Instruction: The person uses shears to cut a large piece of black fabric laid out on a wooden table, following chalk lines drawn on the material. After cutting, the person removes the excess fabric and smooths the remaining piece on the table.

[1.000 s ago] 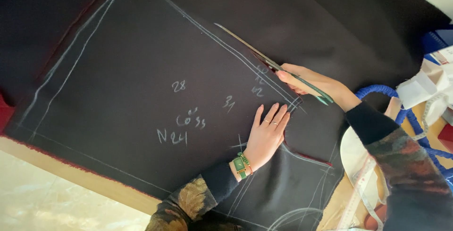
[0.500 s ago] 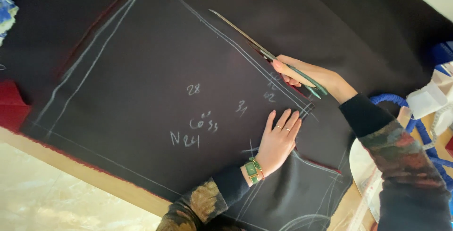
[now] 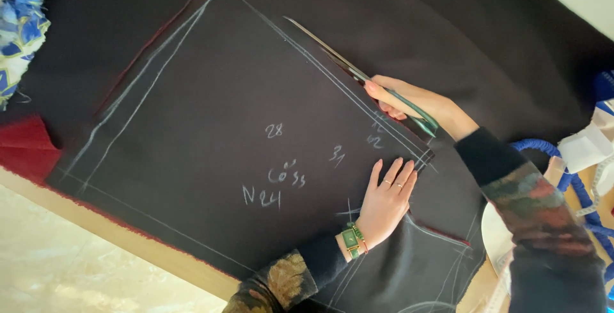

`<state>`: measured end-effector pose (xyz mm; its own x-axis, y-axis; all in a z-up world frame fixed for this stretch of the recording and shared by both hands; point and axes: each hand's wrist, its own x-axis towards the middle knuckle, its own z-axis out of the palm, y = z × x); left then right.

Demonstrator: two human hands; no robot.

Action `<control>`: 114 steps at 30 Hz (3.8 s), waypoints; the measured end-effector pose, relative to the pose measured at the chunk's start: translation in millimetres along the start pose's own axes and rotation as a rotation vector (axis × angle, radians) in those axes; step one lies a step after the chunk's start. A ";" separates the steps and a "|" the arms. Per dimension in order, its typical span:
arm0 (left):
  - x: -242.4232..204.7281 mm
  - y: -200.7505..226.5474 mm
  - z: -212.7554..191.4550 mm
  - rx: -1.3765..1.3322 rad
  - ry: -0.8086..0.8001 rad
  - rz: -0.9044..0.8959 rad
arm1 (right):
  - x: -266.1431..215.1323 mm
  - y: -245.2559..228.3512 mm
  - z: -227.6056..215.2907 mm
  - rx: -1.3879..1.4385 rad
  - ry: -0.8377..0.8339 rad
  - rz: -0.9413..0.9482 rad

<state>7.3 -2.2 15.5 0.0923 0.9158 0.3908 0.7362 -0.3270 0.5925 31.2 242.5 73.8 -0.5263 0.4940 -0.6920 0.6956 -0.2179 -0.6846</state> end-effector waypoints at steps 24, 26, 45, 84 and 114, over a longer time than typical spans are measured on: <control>0.6 1.2 -8.1 -0.045 -0.066 -0.011 | 38.4 -82.9 19.8 0.003 -0.007 0.028; 0.8 1.0 -8.1 -0.039 -0.073 -0.016 | 53.5 -68.7 16.7 -0.019 0.006 0.027; 5.8 2.0 -20.8 -0.052 -0.173 -0.040 | 39.5 -169.5 48.2 -0.073 0.041 0.224; 152.2 -429.8 -208.9 0.553 0.245 -0.144 | 35.4 -164.5 56.0 -0.187 0.124 0.164; 144.7 -374.6 -227.0 0.590 0.280 -0.209 | -46.6 -16.7 112.5 -0.266 0.482 -0.211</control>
<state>-407.3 199.9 9.9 -0.2103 0.8252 0.5243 0.9690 0.1048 0.2238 -10.9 128.4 91.7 -0.4285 0.8439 -0.3227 0.7317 0.1146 -0.6719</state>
